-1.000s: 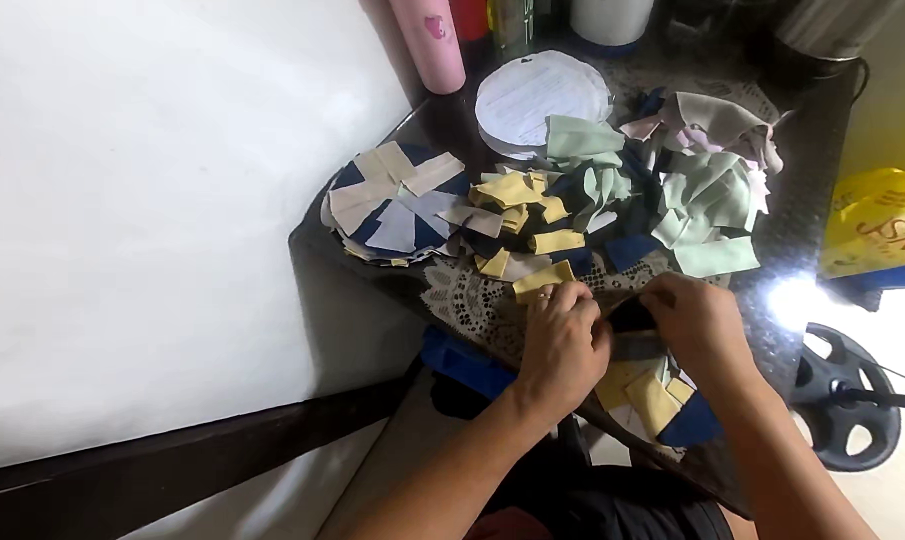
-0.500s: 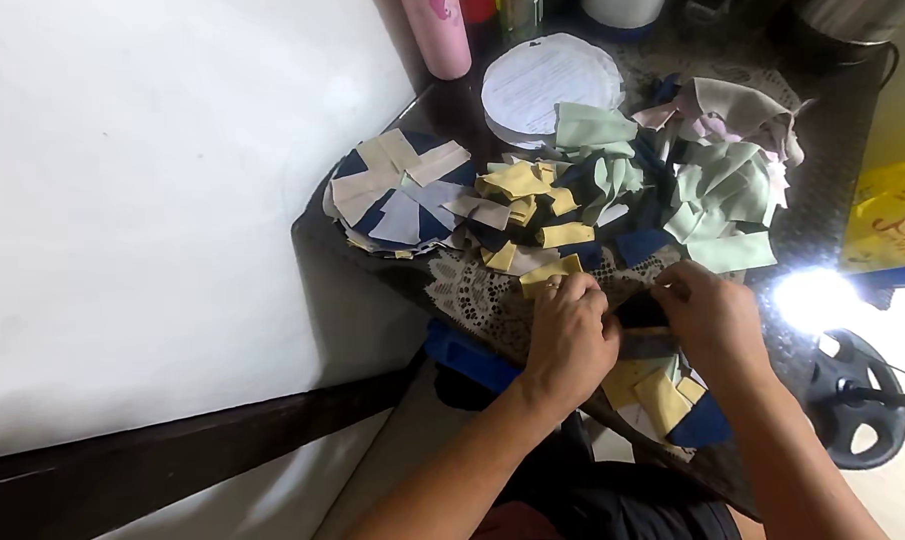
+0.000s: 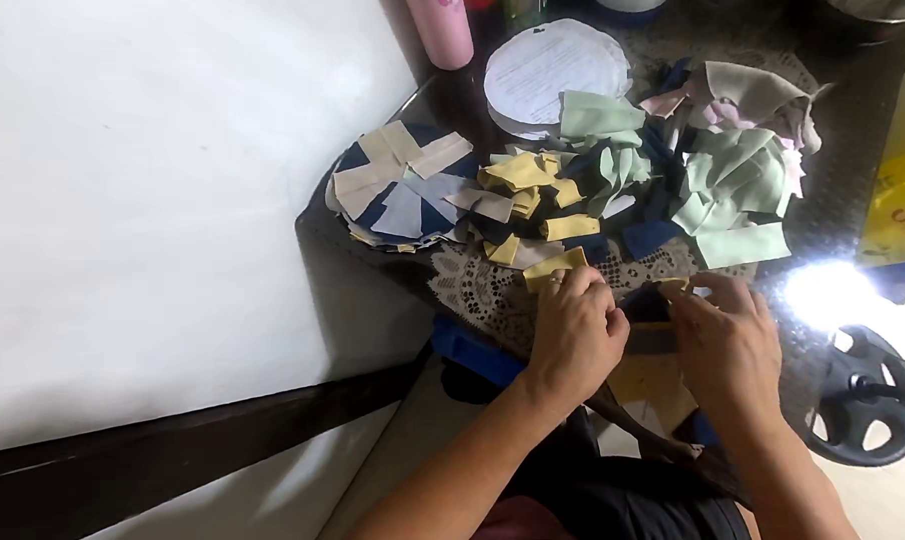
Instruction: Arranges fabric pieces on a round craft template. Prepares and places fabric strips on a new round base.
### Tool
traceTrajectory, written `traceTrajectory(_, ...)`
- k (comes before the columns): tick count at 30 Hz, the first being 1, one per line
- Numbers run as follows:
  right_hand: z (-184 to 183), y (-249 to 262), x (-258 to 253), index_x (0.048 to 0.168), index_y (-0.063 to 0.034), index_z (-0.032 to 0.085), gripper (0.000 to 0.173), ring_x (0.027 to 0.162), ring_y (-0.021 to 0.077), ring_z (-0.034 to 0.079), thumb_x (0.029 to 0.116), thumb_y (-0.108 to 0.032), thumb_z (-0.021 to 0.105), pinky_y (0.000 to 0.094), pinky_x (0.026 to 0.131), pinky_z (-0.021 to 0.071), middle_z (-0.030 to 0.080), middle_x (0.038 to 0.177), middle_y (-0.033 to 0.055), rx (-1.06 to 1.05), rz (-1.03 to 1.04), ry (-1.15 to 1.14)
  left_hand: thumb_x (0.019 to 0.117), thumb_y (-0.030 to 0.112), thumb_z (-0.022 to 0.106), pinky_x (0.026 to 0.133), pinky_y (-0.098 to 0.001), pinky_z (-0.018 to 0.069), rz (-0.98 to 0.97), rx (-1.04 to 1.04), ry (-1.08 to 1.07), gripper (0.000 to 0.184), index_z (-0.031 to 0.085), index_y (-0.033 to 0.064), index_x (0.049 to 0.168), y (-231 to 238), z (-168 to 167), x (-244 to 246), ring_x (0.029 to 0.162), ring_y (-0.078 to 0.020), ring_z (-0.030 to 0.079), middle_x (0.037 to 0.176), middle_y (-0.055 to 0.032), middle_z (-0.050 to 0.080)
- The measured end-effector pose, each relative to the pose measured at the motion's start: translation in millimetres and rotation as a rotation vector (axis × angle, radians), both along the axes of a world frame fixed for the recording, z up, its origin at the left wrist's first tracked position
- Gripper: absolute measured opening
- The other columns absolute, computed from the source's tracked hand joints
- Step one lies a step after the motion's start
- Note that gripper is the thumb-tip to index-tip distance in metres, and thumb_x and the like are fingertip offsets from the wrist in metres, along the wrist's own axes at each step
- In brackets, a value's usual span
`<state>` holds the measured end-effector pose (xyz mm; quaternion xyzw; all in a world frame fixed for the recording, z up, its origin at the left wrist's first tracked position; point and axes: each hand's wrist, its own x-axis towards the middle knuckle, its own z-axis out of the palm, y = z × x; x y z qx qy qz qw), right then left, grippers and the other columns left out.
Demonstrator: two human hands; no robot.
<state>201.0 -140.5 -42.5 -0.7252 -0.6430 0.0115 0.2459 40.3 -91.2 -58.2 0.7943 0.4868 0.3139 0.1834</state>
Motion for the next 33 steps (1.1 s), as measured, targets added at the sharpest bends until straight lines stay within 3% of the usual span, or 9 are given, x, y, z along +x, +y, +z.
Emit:
traceTrajectory(7, -2.1, -0.2, 0.6, 0.109, -0.013, 0.08, 0.022, 0.102, 0.0425, 0.063, 0.0971, -0.012, 0.061, 0.0581, 0.079, 0.0489, 0.067, 0.117, 0.0194, 0.033, -0.008, 0.011, 0.0863, 0.013, 0.069, 0.086, -0.0436, 0.0522, 0.001, 0.012, -0.012, 0.018, 0.067, 0.0071, 0.07, -0.1, -1.0, 0.1, 0.101, -0.0272, 0.065, 0.104, -0.0099, 0.07)
traceTrajectory(14, 16.4, 17.5, -3.0, 0.098, -0.005, 0.077, 0.011, 0.105, 0.0444, 0.061, 0.0935, -0.012, 0.069, 0.0614, 0.081, 0.0484, 0.067, 0.111, 0.0211, -0.087, -0.076, 0.063, 0.0849, 0.012, 0.07, 0.088, -0.0451, 0.0516, 0.001, 0.018, -0.003, 0.016, 0.067, 0.0075, 0.07, -0.6, -2.2, -0.2, 0.104, -0.0281, 0.064, 0.106, -0.0096, 0.07)
traceTrajectory(20, 22.4, 33.9, -1.6, 0.098, -0.0022, 0.074, 0.011, 0.108, 0.0468, 0.06, 0.0923, -0.008, 0.066, 0.065, 0.083, 0.0473, 0.065, 0.114, 0.0237, -0.208, -0.074, 0.084, 0.0845, 0.012, 0.071, 0.088, -0.0447, 0.0518, 0.004, 0.023, -0.009, 0.014, 0.068, 0.007, 0.072, -0.5, -2.7, -0.2, 0.102, -0.028, 0.065, 0.105, -0.0099, 0.07)
traceTrajectory(33, 24.2, 38.7, 2.1, 0.096, -0.002, 0.073, 0.008, 0.105, 0.0465, 0.062, 0.0932, -0.005, 0.066, 0.0649, 0.082, 0.0488, 0.067, 0.108, 0.0231, -0.227, 0.001, 0.061, 0.0866, 0.014, 0.07, 0.091, -0.0445, 0.0514, -0.009, -0.016, -0.022, 0.015, 0.07, 0.0059, 0.074, -0.9, -1.7, -1.2, 0.105, -0.0273, 0.064, 0.106, -0.01, 0.07)
